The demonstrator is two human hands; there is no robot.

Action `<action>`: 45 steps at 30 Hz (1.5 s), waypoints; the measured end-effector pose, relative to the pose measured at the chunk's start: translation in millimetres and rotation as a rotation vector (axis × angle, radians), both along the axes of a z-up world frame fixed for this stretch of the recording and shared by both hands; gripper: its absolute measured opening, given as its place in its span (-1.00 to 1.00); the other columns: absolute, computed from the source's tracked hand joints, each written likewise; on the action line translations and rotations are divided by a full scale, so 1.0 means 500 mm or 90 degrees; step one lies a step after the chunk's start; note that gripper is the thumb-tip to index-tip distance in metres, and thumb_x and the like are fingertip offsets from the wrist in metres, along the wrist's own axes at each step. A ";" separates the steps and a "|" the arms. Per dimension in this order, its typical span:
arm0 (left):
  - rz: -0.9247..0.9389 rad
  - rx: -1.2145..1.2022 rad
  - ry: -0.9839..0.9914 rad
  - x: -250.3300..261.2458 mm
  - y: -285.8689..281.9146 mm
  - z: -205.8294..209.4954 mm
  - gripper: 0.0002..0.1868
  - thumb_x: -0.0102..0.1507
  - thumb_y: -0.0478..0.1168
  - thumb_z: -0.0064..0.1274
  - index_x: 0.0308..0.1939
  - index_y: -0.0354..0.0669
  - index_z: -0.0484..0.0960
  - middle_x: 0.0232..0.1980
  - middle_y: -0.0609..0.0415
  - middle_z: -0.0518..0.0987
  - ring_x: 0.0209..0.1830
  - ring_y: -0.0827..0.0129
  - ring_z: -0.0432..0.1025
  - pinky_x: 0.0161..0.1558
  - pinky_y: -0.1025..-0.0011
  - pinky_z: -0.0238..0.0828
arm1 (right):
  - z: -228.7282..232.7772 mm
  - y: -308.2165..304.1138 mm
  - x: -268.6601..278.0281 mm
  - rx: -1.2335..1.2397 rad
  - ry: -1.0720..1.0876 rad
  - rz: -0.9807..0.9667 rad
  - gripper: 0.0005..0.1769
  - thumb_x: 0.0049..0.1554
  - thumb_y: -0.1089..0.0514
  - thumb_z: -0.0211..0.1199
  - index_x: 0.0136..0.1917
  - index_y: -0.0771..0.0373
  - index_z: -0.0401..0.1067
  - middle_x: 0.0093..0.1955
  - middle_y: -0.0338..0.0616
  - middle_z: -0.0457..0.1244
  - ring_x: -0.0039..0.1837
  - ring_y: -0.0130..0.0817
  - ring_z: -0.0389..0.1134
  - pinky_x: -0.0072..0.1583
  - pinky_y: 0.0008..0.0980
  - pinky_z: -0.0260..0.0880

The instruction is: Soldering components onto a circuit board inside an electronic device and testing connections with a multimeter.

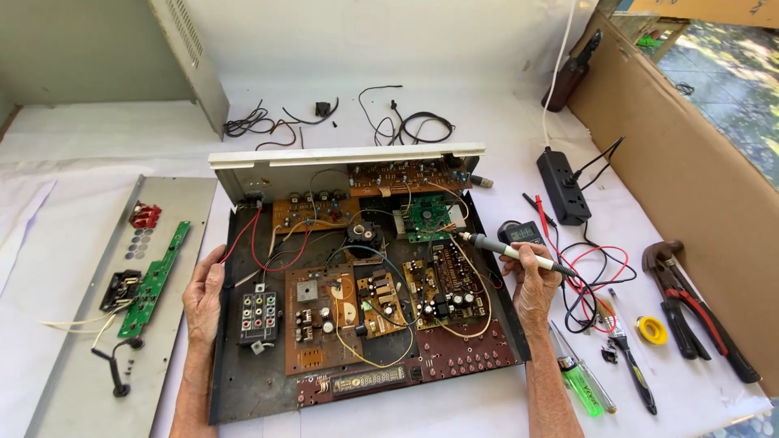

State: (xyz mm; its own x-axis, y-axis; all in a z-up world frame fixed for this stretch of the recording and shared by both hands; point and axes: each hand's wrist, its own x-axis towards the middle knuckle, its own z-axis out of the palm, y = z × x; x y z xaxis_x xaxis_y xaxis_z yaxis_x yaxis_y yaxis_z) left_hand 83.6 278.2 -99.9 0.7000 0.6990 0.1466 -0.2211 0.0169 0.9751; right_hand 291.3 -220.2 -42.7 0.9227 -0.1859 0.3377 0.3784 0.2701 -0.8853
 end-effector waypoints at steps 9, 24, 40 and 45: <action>0.003 -0.050 -0.023 0.008 -0.021 -0.003 -0.58 0.50 -0.05 -0.09 0.41 -0.03 0.50 0.02 -0.20 0.64 -0.15 0.33 0.56 -0.14 0.38 0.61 | 0.033 0.000 -0.035 0.008 0.019 -0.027 -0.84 0.29 0.19 0.24 -0.01 0.37 0.51 -0.32 0.18 0.34 -0.33 -0.38 0.35 -0.24 -0.49 0.45; -0.021 0.043 -0.003 0.003 -0.038 0.063 -0.48 0.37 0.01 -0.09 0.33 -0.19 0.52 0.40 0.01 0.52 0.42 0.36 0.38 0.41 0.47 0.28 | 0.002 -0.008 -0.012 -0.028 0.092 0.020 -0.81 0.39 0.11 0.17 0.02 0.28 0.45 -0.22 -0.06 0.29 -0.20 -0.33 0.36 -0.17 -0.51 0.42; -0.011 0.103 -0.012 0.004 -0.022 0.031 -0.47 0.38 0.02 -0.08 0.35 -0.15 0.51 0.41 0.08 0.52 0.46 0.40 0.33 0.49 0.47 0.11 | 0.036 0.026 -0.040 -0.051 0.147 -0.040 -0.81 0.43 0.07 0.18 0.06 0.22 0.46 -0.18 -0.02 0.34 -0.24 -0.41 0.34 -0.14 -0.59 0.42; -0.016 0.099 -0.016 -0.015 -0.035 0.040 -0.49 0.38 -0.01 -0.08 0.35 -0.17 0.51 0.40 0.06 0.52 0.44 0.38 0.36 0.44 0.47 0.22 | 0.008 0.017 -0.031 -0.008 0.113 -0.022 -0.80 0.40 0.07 0.22 0.04 0.25 0.46 -0.17 -0.06 0.32 -0.20 -0.40 0.37 -0.15 -0.59 0.43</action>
